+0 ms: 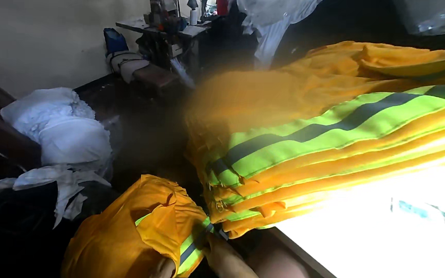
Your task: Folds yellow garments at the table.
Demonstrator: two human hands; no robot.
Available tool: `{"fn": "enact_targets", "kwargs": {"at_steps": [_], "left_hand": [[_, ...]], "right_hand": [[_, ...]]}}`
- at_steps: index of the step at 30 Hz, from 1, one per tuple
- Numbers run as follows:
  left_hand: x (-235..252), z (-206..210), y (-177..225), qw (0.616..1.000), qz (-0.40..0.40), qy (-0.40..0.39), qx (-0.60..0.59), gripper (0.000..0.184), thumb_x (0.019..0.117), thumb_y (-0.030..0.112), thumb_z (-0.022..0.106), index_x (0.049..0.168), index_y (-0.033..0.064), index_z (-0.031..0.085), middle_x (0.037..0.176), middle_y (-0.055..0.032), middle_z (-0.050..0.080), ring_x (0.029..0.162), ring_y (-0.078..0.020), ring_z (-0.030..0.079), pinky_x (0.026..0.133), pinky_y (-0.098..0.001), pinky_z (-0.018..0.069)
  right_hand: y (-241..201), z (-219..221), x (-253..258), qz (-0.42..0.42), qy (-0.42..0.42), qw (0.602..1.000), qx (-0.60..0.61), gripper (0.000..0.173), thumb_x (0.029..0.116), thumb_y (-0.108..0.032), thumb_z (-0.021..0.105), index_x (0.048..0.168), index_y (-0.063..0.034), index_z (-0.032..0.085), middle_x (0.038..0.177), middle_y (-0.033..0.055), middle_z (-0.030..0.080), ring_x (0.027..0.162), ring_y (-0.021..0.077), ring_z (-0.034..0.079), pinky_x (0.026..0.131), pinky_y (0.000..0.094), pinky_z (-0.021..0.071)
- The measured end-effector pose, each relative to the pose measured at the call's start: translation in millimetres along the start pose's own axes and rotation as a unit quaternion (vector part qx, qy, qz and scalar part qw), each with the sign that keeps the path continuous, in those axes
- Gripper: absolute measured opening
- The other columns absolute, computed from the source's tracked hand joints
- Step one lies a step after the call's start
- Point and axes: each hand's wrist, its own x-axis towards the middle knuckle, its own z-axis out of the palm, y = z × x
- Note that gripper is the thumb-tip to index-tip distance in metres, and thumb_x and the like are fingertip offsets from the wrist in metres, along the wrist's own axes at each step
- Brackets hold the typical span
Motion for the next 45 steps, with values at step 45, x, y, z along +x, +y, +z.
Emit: {"fn": "enact_targets", "kwargs": {"at_steps": [45], "left_hand": [[-9.0, -0.8, -25.1, 0.994, 0.005, -0.026, -0.107, 0.019, 0.0988, 0.019, 0.066, 0.105, 0.0029, 0.074, 0.106, -0.0131, 0.073, 0.102, -0.0239, 0.070, 0.095, -0.0423, 0.0567]], "right_hand": [[3.9, 21.9, 5.4, -0.392, 0.231, 0.887, -0.082, 0.017, 0.0935, -0.013, 0.065, 0.109, -0.0118, 0.072, 0.112, 0.0130, 0.070, 0.111, 0.0317, 0.067, 0.093, 0.0480, 0.0582]]}}
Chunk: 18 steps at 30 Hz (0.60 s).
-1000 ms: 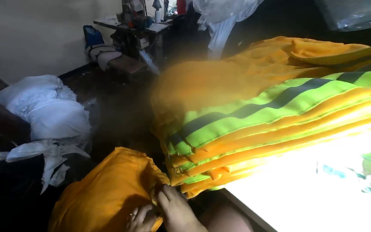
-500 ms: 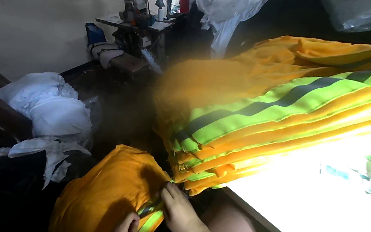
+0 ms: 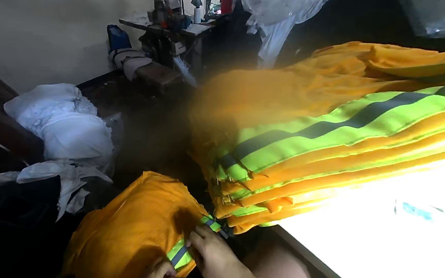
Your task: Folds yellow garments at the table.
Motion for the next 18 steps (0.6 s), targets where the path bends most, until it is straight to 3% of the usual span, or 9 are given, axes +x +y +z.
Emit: {"fn": "enact_targets", "kwargs": {"at_steps": [2, 5, 10, 12, 14, 16, 18], "left_hand": [[2.6, -5.1, -3.6, 0.997, -0.019, -0.010, -0.068, 0.020, 0.0985, 0.018, 0.067, 0.105, 0.0005, 0.073, 0.105, -0.0131, 0.073, 0.101, -0.0216, 0.070, 0.096, -0.0405, 0.0566], [6.7, -12.4, -4.6, 0.986, -0.041, -0.004, -0.164, 0.021, 0.0980, 0.011, 0.066, 0.108, -0.0064, 0.068, 0.104, -0.0168, 0.072, 0.099, -0.0209, 0.070, 0.093, -0.0409, 0.0568], [5.8, -7.3, -16.5, 0.972, -0.060, 0.028, -0.225, 0.021, 0.0996, 0.011, 0.063, 0.111, -0.0062, 0.066, 0.104, -0.0142, 0.069, 0.096, -0.0147, 0.067, 0.089, -0.0346, 0.0557], [4.7, -3.0, -15.8, 0.978, -0.048, 0.025, -0.202, 0.024, 0.1008, 0.014, 0.062, 0.113, -0.0061, 0.066, 0.105, -0.0160, 0.069, 0.097, -0.0176, 0.067, 0.089, -0.0366, 0.0557], [4.2, -0.7, -12.4, 0.992, -0.022, 0.014, -0.127, 0.029, 0.1009, 0.020, 0.064, 0.115, -0.0053, 0.065, 0.107, -0.0185, 0.070, 0.098, -0.0229, 0.069, 0.091, -0.0407, 0.0566], [4.1, -1.8, -4.7, 0.999, -0.010, -0.012, -0.039, 0.040, 0.0947, 0.027, 0.073, 0.118, -0.0047, 0.063, 0.112, -0.0216, 0.067, 0.104, -0.0307, 0.067, 0.094, -0.0471, 0.0556], [3.9, -1.5, 1.7, 1.000, -0.013, -0.025, 0.006, 0.047, 0.0868, 0.025, 0.080, 0.119, -0.0041, 0.063, 0.116, -0.0246, 0.066, 0.108, -0.0374, 0.066, 0.096, -0.0533, 0.0537]], "right_hand": [[-0.4, -3.6, 0.3, 0.007, 0.013, 1.000, 0.006, 0.016, 0.0939, -0.013, 0.065, 0.108, -0.0111, 0.072, 0.110, 0.0133, 0.070, 0.107, 0.0310, 0.069, 0.090, 0.0480, 0.0589], [-4.1, -1.9, -2.5, -0.064, 0.035, 0.997, -0.023, 0.014, 0.0938, -0.010, 0.064, 0.104, -0.0110, 0.073, 0.107, 0.0119, 0.071, 0.105, 0.0295, 0.070, 0.089, 0.0449, 0.0601], [-5.0, 14.1, -3.4, -0.152, -0.077, 0.980, -0.099, 0.027, 0.0931, -0.006, 0.063, 0.117, -0.0132, 0.072, 0.120, 0.0148, 0.069, 0.117, 0.0363, 0.065, 0.093, 0.0531, 0.0570], [-5.6, 20.3, -1.2, -0.148, -0.109, 0.973, -0.142, 0.033, 0.0934, -0.001, 0.061, 0.123, -0.0129, 0.069, 0.126, 0.0160, 0.066, 0.121, 0.0379, 0.062, 0.097, 0.0548, 0.0548], [-4.9, 23.3, 1.4, -0.150, -0.100, 0.969, -0.169, 0.030, 0.0947, 0.000, 0.058, 0.119, -0.0122, 0.071, 0.125, 0.0138, 0.068, 0.121, 0.0347, 0.063, 0.099, 0.0524, 0.0541], [-5.1, 21.3, 1.1, -0.138, -0.100, 0.973, -0.158, 0.029, 0.0953, 0.001, 0.057, 0.117, -0.0109, 0.072, 0.127, 0.0126, 0.068, 0.124, 0.0331, 0.062, 0.102, 0.0513, 0.0529], [-5.9, 16.8, -0.1, -0.117, -0.106, 0.980, -0.124, 0.028, 0.0966, 0.000, 0.056, 0.116, -0.0100, 0.073, 0.126, 0.0114, 0.068, 0.125, 0.0320, 0.061, 0.103, 0.0500, 0.0526]]}}
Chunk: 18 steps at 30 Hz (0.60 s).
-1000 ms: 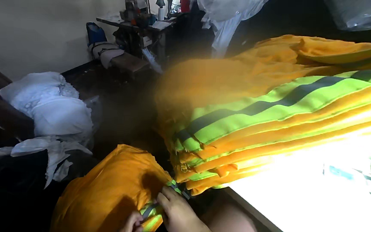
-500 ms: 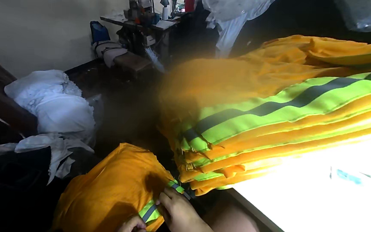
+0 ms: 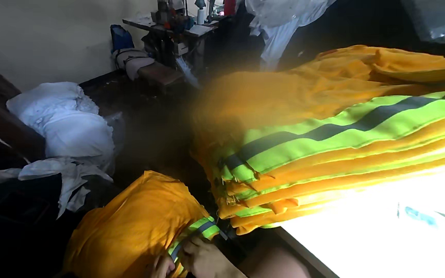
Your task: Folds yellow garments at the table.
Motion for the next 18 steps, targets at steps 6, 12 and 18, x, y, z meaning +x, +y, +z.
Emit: {"fn": "enact_targets", "kwargs": {"at_steps": [6, 12, 18], "left_hand": [[-0.7, 2.1, -10.4, 0.997, 0.002, 0.028, -0.070, 0.032, 0.0974, 0.018, 0.066, 0.119, -0.0054, 0.063, 0.112, -0.0215, 0.068, 0.104, -0.0299, 0.068, 0.094, -0.0471, 0.0556], [0.7, -5.9, -18.6, 0.976, -0.038, 0.027, -0.215, 0.027, 0.1007, 0.014, 0.060, 0.117, -0.0071, 0.062, 0.108, -0.0195, 0.067, 0.098, -0.0213, 0.066, 0.089, -0.0398, 0.0550], [-3.4, -0.7, -3.2, 0.999, -0.009, 0.021, -0.035, 0.053, 0.0878, 0.030, 0.080, 0.123, -0.0050, 0.061, 0.122, -0.0273, 0.063, 0.113, -0.0385, 0.064, 0.099, -0.0527, 0.0523]], "right_hand": [[-1.9, -5.9, -0.1, 0.005, 0.060, 0.998, 0.003, 0.025, 0.0931, -0.001, 0.061, 0.112, -0.0129, 0.073, 0.116, 0.0090, 0.070, 0.117, 0.0303, 0.064, 0.097, 0.0479, 0.0564], [-3.9, 2.4, 0.7, -0.061, 0.029, 0.996, -0.049, 0.024, 0.0971, -0.004, 0.058, 0.115, -0.0126, 0.071, 0.124, 0.0125, 0.068, 0.116, 0.0333, 0.065, 0.091, 0.0517, 0.0574], [-4.6, -2.4, 1.2, -0.039, 0.065, 0.994, -0.079, 0.023, 0.0962, -0.003, 0.058, 0.110, -0.0124, 0.073, 0.116, 0.0080, 0.070, 0.113, 0.0280, 0.066, 0.092, 0.0457, 0.0579]]}}
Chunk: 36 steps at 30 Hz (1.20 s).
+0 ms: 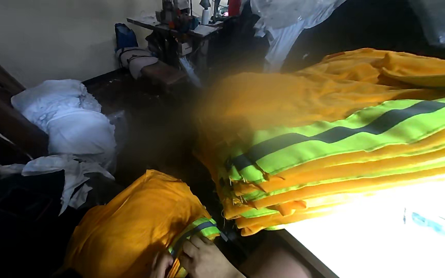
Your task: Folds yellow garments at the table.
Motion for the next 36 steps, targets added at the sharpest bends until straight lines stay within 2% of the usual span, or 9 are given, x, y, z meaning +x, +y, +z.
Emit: {"fn": "enact_targets", "kwargs": {"at_steps": [2, 4, 8, 14, 20, 26, 29, 32, 36], "left_hand": [[-2.0, 2.4, 5.3, 0.999, -0.016, 0.013, 0.038, 0.050, 0.0874, 0.028, 0.079, 0.125, -0.0023, 0.063, 0.127, -0.0278, 0.062, 0.119, -0.0414, 0.061, 0.103, -0.0546, 0.0502], [-1.0, 5.4, -2.4, 0.998, -0.008, 0.062, -0.025, 0.034, 0.0929, 0.017, 0.071, 0.118, -0.0047, 0.065, 0.117, -0.0231, 0.067, 0.112, -0.0327, 0.066, 0.100, -0.0475, 0.0532], [2.3, -3.0, -10.5, 0.982, -0.038, 0.053, -0.175, 0.034, 0.0972, 0.013, 0.067, 0.121, -0.0092, 0.059, 0.112, -0.0208, 0.068, 0.102, -0.0223, 0.068, 0.093, -0.0411, 0.0559], [4.4, 1.3, -17.6, 0.997, 0.006, 0.043, -0.066, 0.041, 0.0977, 0.022, 0.069, 0.122, -0.0096, 0.061, 0.120, -0.0266, 0.067, 0.114, -0.0337, 0.066, 0.103, -0.0476, 0.0518], [5.1, 1.2, -17.9, 0.999, 0.009, 0.037, -0.037, 0.039, 0.0978, 0.022, 0.069, 0.121, -0.0084, 0.062, 0.118, -0.0260, 0.067, 0.114, -0.0345, 0.066, 0.103, -0.0485, 0.0515], [2.2, -1.0, -1.9, 0.999, -0.027, 0.022, 0.006, 0.054, 0.0890, 0.028, 0.076, 0.127, -0.0069, 0.060, 0.123, -0.0279, 0.064, 0.116, -0.0396, 0.063, 0.101, -0.0537, 0.0512], [1.7, -3.3, -3.0, 0.994, -0.045, 0.050, -0.085, 0.044, 0.0930, 0.016, 0.073, 0.126, -0.0100, 0.059, 0.119, -0.0263, 0.067, 0.111, -0.0330, 0.067, 0.100, -0.0485, 0.0533], [3.5, -7.2, -11.0, 0.985, -0.050, 0.039, -0.159, 0.042, 0.0934, 0.016, 0.072, 0.124, -0.0090, 0.058, 0.114, -0.0229, 0.068, 0.106, -0.0262, 0.068, 0.096, -0.0447, 0.0550], [4.6, -4.6, -13.0, 0.996, -0.011, 0.026, -0.087, 0.047, 0.0942, 0.021, 0.073, 0.126, -0.0097, 0.057, 0.116, -0.0269, 0.067, 0.108, -0.0336, 0.068, 0.097, -0.0494, 0.0545]], "right_hand": [[-2.0, -3.2, 0.0, 0.001, 0.027, 1.000, -0.008, 0.021, 0.0956, -0.004, 0.059, 0.108, -0.0132, 0.073, 0.112, 0.0074, 0.071, 0.111, 0.0276, 0.067, 0.090, 0.0448, 0.0585], [-3.4, -3.7, 0.2, -0.025, 0.037, 0.999, -0.012, 0.020, 0.0956, -0.004, 0.060, 0.109, -0.0150, 0.071, 0.112, 0.0074, 0.070, 0.110, 0.0278, 0.067, 0.086, 0.0454, 0.0592], [-1.2, 7.4, 1.5, -0.057, 0.018, 0.998, -0.030, 0.021, 0.0976, -0.005, 0.058, 0.110, -0.0150, 0.072, 0.119, 0.0087, 0.070, 0.111, 0.0285, 0.067, 0.088, 0.0470, 0.0588], [2.6, 6.4, 3.4, -0.013, -0.036, 0.999, 0.008, 0.020, 0.0951, -0.001, 0.059, 0.105, -0.0103, 0.074, 0.121, 0.0098, 0.069, 0.117, 0.0310, 0.065, 0.094, 0.0505, 0.0568], [4.6, 9.8, 3.4, -0.025, -0.049, 0.998, -0.004, 0.024, 0.0970, -0.001, 0.056, 0.110, -0.0108, 0.073, 0.123, 0.0092, 0.069, 0.119, 0.0305, 0.065, 0.094, 0.0508, 0.0567], [-1.7, 3.5, 4.7, -0.001, 0.076, 0.995, -0.059, 0.018, 0.0948, -0.006, 0.061, 0.105, -0.0139, 0.074, 0.109, 0.0047, 0.071, 0.102, 0.0240, 0.069, 0.083, 0.0416, 0.0604], [-2.2, 0.8, 3.2, -0.020, 0.071, 0.996, -0.042, 0.019, 0.0947, -0.006, 0.062, 0.106, -0.0158, 0.073, 0.109, 0.0048, 0.070, 0.102, 0.0250, 0.068, 0.081, 0.0427, 0.0599], [-0.5, 4.7, 0.9, -0.048, 0.005, 0.999, 0.001, 0.023, 0.0946, -0.005, 0.062, 0.112, -0.0155, 0.072, 0.120, 0.0090, 0.069, 0.113, 0.0302, 0.067, 0.088, 0.0495, 0.0584], [-0.1, 10.3, 3.2, -0.039, -0.011, 0.999, -0.020, 0.020, 0.0943, -0.002, 0.059, 0.107, -0.0116, 0.073, 0.122, 0.0086, 0.069, 0.115, 0.0289, 0.066, 0.092, 0.0478, 0.0580]]}}
